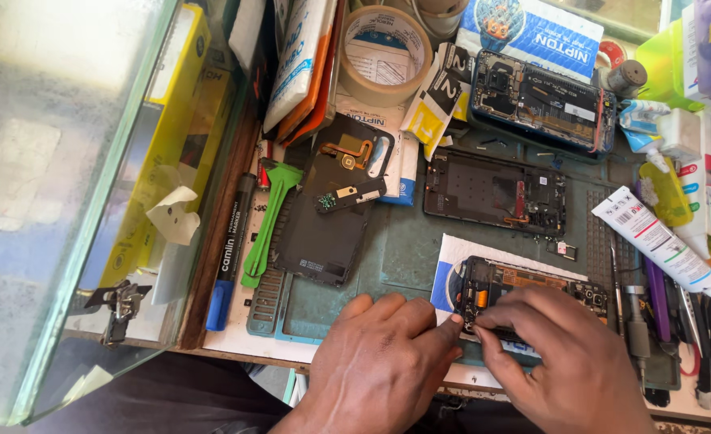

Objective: The person applies adhesive to the edges of a smartphone screen and then installs a battery into the phone's chassis. They handle the screen, adhesive tube, and battery, using their hands to position and press the components into place.

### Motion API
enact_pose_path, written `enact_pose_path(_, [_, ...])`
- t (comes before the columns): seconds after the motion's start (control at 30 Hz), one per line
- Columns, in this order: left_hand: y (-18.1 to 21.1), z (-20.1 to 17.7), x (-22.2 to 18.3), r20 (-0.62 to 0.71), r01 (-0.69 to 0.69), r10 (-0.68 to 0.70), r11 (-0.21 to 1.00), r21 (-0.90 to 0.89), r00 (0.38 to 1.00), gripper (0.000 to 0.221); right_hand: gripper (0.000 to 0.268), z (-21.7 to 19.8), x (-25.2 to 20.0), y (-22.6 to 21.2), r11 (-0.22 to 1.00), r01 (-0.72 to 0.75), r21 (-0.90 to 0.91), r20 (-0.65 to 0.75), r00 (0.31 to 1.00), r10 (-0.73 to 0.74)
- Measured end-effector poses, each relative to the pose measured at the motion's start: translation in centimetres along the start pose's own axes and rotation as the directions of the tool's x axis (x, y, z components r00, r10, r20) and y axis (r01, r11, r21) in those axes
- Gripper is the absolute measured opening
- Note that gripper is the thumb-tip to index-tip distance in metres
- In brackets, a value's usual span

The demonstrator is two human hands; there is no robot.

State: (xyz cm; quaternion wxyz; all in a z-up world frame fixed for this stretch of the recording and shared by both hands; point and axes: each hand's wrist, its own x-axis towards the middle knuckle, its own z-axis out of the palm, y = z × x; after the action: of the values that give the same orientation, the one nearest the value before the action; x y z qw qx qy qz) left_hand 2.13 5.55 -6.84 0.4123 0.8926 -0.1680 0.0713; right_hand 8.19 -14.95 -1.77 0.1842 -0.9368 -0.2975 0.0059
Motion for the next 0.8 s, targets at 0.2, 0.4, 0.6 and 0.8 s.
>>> enact_pose_path(0.2, [0.1, 0.2, 0.1, -0.026, 0.010, -0.010, 1.000, 0.000, 1.000, 0.031, 0.018, 0.7, -0.9, -0.6, 0.996, 0.046, -0.071, -0.115, 0.992, -0.054])
enact_pose_path(0.4, [0.1, 0.1, 0.1, -0.017, 0.011, -0.011, 1.000, -0.010, 1.000, 0.030, 0.018, 1.2, -1.3, -0.9, 0.995, 0.044, -0.092, -0.154, 0.986, -0.058])
enact_pose_path(0.6, [0.0, 0.1, 0.1, -0.006, 0.005, -0.005, 1.000, -0.010, 1.000, 0.031, 0.017, 1.3, -1.6, -2.0, 0.983, 0.068, -0.171, -0.161, 0.982, -0.096])
enact_pose_path(0.8, [0.1, 0.1, 0.1, -0.024, 0.009, -0.010, 1.000, -0.003, 1.000, 0.028, 0.016, 1.4, -1.7, -3.1, 0.961, 0.039, -0.272, -0.138, 0.987, -0.079])
